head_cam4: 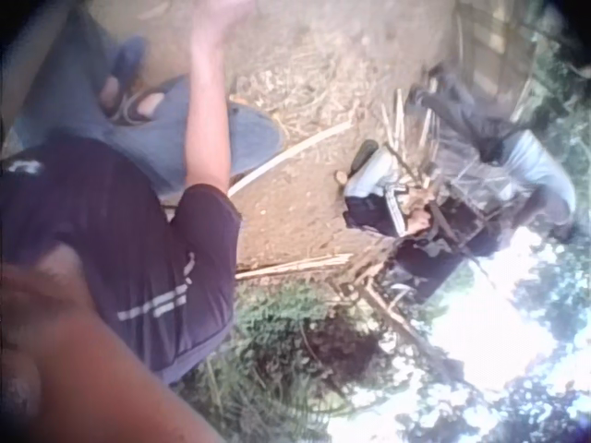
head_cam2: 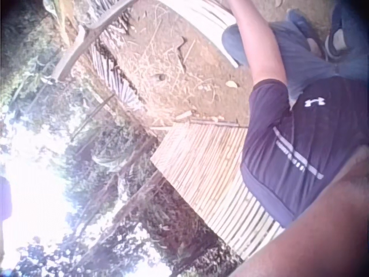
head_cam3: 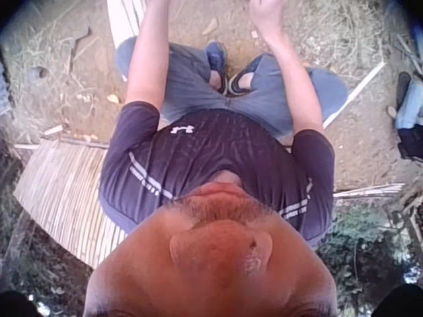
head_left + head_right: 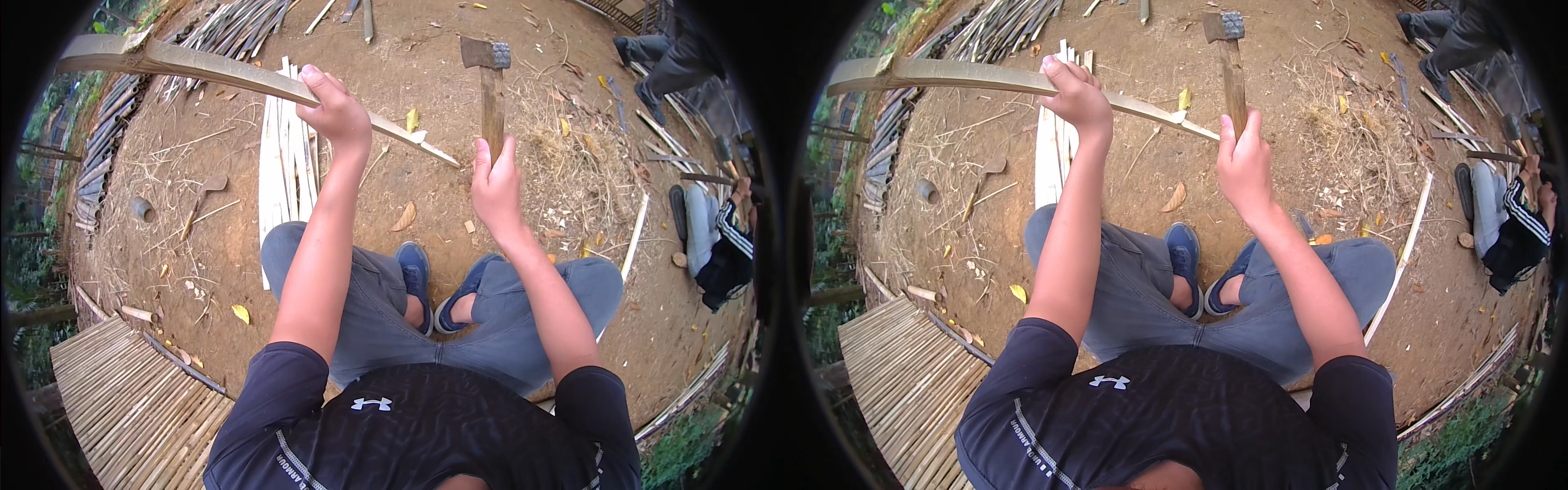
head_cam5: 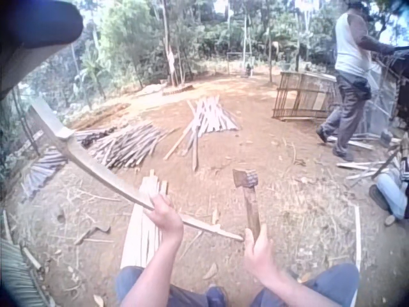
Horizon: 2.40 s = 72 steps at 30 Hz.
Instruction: The person uses a small axe and a knife to shave and smooth the edges of a long bamboo strip while sitting outdoors.
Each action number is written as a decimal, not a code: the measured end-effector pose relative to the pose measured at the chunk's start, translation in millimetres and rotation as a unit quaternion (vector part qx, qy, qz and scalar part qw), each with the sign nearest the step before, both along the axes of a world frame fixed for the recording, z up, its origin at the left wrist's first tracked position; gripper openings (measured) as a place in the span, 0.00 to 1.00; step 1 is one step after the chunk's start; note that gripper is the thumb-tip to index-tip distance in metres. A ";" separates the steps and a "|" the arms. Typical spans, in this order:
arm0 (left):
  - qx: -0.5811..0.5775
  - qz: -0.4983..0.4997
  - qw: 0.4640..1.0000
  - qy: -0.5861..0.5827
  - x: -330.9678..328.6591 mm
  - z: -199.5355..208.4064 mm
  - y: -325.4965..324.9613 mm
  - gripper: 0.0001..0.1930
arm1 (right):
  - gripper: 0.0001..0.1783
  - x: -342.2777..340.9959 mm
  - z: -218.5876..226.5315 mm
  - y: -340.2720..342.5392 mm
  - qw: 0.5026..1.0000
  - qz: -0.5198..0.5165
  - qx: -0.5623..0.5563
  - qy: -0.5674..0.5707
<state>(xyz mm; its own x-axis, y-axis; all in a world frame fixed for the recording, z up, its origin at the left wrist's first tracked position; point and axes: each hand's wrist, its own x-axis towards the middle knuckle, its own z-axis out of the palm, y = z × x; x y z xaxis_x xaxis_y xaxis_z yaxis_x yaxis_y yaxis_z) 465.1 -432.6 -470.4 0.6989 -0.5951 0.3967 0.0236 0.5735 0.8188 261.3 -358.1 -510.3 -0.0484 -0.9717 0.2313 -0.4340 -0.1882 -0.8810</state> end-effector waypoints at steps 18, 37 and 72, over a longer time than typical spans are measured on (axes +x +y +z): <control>0.004 0.049 0.997 -0.066 -4.6 6.6 -13.0 0.22 | 0.15 10.8 -36.7 -5.0 0.978 0.087 0.124 0.146; -0.017 0.057 0.996 -0.067 -25.3 2.6 -24.8 0.20 | 0.15 -2.3 -56.1 -1.7 0.982 0.072 0.079 0.159; 0.028 0.071 0.995 -0.062 -25.9 -8.3 -12.7 0.23 | 0.14 -1.9 -77.7 -14.3 0.936 0.098 0.118 0.315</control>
